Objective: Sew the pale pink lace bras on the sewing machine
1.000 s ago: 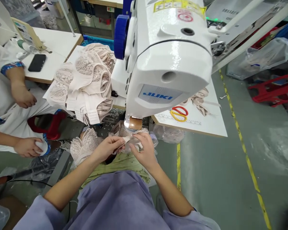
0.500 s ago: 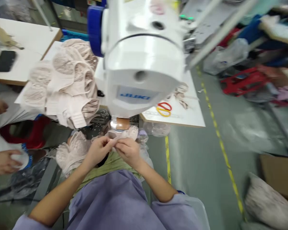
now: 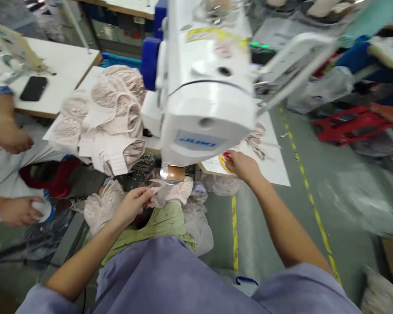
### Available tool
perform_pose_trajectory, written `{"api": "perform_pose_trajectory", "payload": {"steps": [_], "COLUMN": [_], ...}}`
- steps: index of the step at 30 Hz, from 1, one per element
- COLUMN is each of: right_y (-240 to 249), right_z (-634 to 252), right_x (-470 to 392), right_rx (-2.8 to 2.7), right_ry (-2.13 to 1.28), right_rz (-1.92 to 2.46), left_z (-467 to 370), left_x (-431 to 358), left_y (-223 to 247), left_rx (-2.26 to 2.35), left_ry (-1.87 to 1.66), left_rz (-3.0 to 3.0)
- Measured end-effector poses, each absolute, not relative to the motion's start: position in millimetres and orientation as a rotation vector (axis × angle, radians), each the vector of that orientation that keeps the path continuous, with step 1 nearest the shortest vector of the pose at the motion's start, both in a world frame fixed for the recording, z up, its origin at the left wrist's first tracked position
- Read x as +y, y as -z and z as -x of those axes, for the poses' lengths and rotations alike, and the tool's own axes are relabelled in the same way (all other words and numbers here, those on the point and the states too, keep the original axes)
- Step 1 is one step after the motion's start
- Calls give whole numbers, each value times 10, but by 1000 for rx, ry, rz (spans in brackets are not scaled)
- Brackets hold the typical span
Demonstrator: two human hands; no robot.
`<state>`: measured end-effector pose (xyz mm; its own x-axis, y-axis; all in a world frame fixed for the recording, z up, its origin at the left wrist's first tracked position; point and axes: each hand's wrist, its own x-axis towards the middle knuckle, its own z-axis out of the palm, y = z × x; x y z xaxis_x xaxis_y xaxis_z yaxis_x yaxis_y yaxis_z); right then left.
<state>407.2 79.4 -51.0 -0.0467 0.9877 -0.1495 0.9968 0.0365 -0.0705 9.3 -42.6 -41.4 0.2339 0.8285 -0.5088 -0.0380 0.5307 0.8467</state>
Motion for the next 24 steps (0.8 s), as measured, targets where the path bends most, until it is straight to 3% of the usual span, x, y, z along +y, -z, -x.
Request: {"api": "perform_pose_trajectory", "payload": {"steps": [3,7,10,15,24], "right_y": [555,493,418,383,420], "right_z": [-3956,-3522,-3039,-2550,-2440], "right_x": [252,-613,-1025,-1030,-868], "right_rx": [2335,2442,2677,2847,2755], "right_ry": [211,706,863,874,1116], "right_rz": [-2162,-2221,-1997,-1884,-1783], "left_z": [-72,-33,-34,-65,-32], "left_x": [-456,-483,-493,-514,-538], "left_y": [401,389,389,390,360], "left_rx": [1171,1114,1084,1107,1159], "left_ry": [-734,-763,-787,-784,-723], "left_rz": [-751,-696,-708,-879,-946]}}
